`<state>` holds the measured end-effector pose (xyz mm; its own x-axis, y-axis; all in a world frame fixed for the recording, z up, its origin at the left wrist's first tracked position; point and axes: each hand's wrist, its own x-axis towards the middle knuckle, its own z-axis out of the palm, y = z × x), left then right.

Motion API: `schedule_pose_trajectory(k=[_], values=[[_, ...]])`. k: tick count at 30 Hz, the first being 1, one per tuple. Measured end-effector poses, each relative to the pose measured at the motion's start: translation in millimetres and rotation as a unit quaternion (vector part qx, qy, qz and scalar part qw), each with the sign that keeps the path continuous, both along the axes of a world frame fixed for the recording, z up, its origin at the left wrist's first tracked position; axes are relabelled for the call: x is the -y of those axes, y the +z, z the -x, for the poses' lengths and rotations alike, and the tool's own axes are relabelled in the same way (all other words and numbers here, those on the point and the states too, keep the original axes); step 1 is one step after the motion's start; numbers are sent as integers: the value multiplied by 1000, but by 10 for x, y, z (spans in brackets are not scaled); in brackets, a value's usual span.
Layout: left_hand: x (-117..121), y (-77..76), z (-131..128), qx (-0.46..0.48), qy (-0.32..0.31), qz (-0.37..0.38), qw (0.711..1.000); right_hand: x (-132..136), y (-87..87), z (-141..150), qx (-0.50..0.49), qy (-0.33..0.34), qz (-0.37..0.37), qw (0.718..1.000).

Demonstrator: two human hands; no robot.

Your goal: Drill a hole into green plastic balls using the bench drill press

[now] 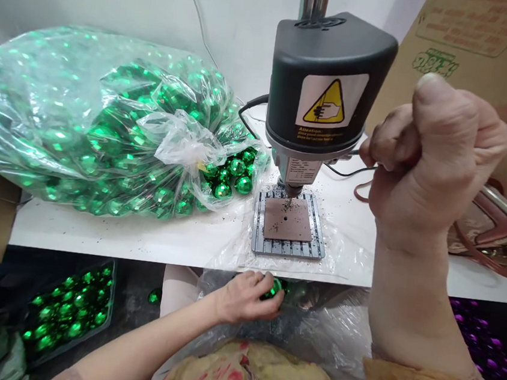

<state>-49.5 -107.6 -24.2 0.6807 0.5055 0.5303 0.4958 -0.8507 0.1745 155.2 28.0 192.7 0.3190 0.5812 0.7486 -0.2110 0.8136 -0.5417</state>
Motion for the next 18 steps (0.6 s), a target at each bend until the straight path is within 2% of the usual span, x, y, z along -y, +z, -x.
schedule_pose_trajectory(k=[2, 3, 5, 6, 8, 10, 13, 15, 17, 18], values=[[190, -146, 113, -89, 1, 38, 995, -13, -3, 6, -12, 5, -7, 1000], [236, -192, 165, -104, 2, 56, 993, -16, -5, 7, -13, 5, -8, 1000], [195, -199, 251, -70, -2, 58, 996, -15, -10, 7, -7, -2, -1, 1000], [102, -154, 282, -29, 3, 43, 999, -12, -14, 6, -4, -8, 5, 1000], [-226, 19, 320, 64, 67, 16, 996, -3, -24, 5, -2, -19, 14, 1000], [-690, 243, 331, 112, 205, 25, 972, 3, -31, 3, -6, -25, 16, 1000], [-1394, 501, 337, 50, 370, 90, 924, 3, -37, -6, -5, -27, 11, 1000], [-1706, 563, 351, 0, 402, 134, 906, -1, -40, -19, -2, -25, 13, 1000], [-1837, 561, 365, 1, 393, 152, 907, -9, -45, -33, 4, -19, 19, 1000], [-1843, 553, 365, 30, 386, 155, 909, -12, -48, -39, 8, -15, 22, 1000]])
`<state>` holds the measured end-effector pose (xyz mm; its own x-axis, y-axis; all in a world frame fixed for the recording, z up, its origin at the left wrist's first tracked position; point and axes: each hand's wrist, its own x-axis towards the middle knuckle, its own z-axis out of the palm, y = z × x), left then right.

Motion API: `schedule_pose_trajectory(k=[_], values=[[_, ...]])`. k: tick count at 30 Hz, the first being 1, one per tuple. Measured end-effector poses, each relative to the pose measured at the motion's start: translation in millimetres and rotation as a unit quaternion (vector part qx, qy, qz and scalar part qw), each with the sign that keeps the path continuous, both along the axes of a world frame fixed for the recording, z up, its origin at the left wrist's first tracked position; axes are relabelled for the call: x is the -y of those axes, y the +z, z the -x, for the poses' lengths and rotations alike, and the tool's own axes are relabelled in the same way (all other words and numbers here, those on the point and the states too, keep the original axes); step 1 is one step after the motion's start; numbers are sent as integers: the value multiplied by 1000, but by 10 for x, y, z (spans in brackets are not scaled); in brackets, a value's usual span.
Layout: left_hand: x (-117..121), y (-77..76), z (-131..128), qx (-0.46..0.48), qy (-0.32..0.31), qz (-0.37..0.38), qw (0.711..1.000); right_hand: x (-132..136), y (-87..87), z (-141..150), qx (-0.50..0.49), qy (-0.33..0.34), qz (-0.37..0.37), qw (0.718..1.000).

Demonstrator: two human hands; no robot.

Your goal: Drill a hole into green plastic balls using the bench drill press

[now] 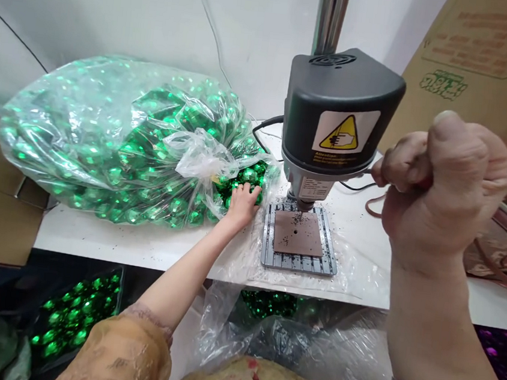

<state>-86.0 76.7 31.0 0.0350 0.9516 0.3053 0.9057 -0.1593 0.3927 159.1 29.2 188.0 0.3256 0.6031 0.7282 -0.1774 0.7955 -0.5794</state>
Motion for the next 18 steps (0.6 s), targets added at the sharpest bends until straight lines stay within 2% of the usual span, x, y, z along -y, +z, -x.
schedule_pose_trajectory(k=[3, 6, 8, 9, 11, 14, 18], values=[[132, -10, -57, 183, 22, -28, 982, -5, -7, -1, 1, 11, -9, 1000], [321, -15, -208, 409, -13, 26, 912, -1, -9, 17, -10, 12, -23, 1000], [414, -52, -320, 490, -71, 78, 865, 4, -6, 27, -16, 14, -22, 1000], [448, -83, -368, 507, -91, 100, 851, 7, -4, 30, -18, 16, -22, 999], [496, -161, -435, 514, -107, 121, 843, 10, -1, 29, -20, 19, -20, 999], [530, -261, -484, 501, -119, 118, 849, 8, 2, 20, -7, 18, -3, 1000], [535, -301, -544, 495, -149, 114, 849, -1, -1, 16, -5, 17, 6, 1000]])
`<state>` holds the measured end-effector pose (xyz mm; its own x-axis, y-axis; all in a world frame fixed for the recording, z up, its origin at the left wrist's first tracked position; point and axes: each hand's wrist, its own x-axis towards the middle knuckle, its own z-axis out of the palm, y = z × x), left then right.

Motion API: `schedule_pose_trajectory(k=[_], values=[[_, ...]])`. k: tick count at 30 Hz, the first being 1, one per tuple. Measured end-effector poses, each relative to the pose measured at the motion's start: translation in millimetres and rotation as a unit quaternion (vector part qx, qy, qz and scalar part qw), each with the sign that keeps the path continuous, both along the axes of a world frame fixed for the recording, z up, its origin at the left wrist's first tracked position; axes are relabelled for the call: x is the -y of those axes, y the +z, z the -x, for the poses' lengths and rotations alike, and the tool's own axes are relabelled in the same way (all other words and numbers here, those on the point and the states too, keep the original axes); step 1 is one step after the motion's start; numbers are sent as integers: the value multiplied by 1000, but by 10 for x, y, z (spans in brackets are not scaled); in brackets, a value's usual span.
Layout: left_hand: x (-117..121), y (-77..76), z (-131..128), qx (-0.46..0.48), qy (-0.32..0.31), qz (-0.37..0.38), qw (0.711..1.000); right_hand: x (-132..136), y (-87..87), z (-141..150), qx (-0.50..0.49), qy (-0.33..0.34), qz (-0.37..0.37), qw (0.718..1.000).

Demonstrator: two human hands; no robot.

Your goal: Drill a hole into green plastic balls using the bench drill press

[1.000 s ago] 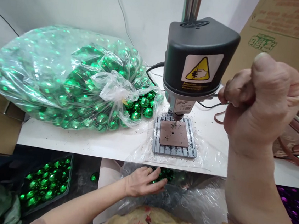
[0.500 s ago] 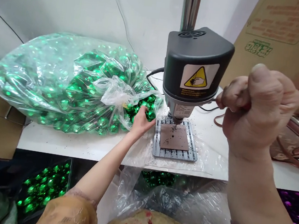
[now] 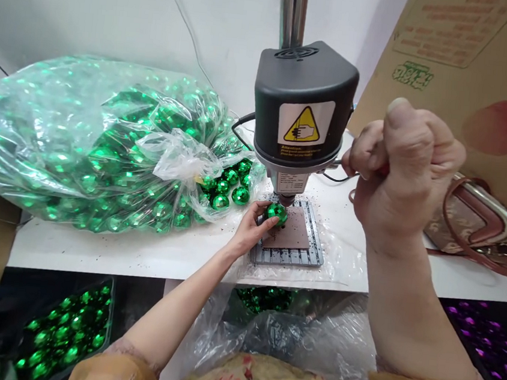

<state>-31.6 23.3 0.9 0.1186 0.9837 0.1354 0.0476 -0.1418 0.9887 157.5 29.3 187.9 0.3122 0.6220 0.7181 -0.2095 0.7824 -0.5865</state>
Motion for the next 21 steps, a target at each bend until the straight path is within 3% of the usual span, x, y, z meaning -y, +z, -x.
schedule_pose_trajectory(k=[5, 12, 21], values=[[3, -17, -73, -20, -13, -27, 999, 4, -7, -4, 1, 6, 6, 1000], [78, -46, -38, -127, -15, -67, 990, 10, 7, -21, 7, 8, 15, 1000], [47, -74, -72, -114, -19, -61, 991, 74, -108, 52, -16, -20, -27, 999]])
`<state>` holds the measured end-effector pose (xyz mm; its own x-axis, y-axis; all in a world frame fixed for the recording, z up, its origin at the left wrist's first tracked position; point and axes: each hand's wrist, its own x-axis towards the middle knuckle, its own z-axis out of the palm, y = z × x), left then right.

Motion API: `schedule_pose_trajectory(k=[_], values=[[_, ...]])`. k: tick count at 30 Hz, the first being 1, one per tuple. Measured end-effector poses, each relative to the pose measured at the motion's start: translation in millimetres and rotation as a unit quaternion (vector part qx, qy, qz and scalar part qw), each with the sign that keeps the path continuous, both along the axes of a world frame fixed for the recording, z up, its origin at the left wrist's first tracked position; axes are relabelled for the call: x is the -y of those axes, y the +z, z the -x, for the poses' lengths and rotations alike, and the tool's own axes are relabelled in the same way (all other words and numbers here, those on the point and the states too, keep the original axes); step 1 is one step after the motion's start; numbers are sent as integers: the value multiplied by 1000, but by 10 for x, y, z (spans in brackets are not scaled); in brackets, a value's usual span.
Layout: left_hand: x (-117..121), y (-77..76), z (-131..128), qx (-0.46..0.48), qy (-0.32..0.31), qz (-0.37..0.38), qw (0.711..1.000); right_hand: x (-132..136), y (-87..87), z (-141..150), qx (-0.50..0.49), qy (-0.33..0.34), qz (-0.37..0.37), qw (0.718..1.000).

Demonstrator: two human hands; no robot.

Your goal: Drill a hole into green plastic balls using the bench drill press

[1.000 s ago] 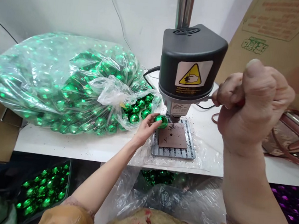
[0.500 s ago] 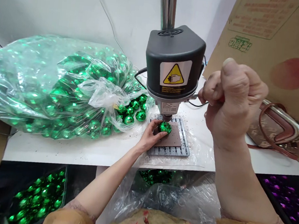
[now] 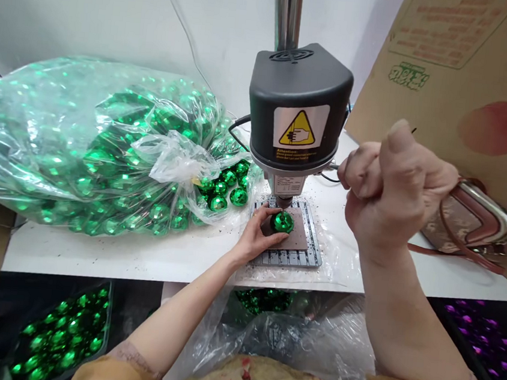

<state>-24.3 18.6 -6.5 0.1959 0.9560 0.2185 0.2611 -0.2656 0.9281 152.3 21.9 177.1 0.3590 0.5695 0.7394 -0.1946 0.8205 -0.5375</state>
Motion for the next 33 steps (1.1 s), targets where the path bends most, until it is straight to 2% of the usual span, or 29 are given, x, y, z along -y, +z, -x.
schedule_pose_trajectory(k=[4, 10, 20, 26, 33], values=[[6, -9, -1, -2, 3, -4, 1000, 63, -99, 6, 8, -13, -11, 1000], [17, 3, -6, -7, 0, -3, 1000, 17, -205, -33, 35, 0, -78, 996], [26, 4, -11, 4, 2, -4, 1000, 45, -340, -48, 48, -8, -72, 996], [18, -27, -9, 15, -2, -4, 1000, -11, -414, -46, 49, -18, -151, 987], [9, -39, -9, 13, -1, -12, 1000, -48, -526, -86, 68, -11, -161, 984]])
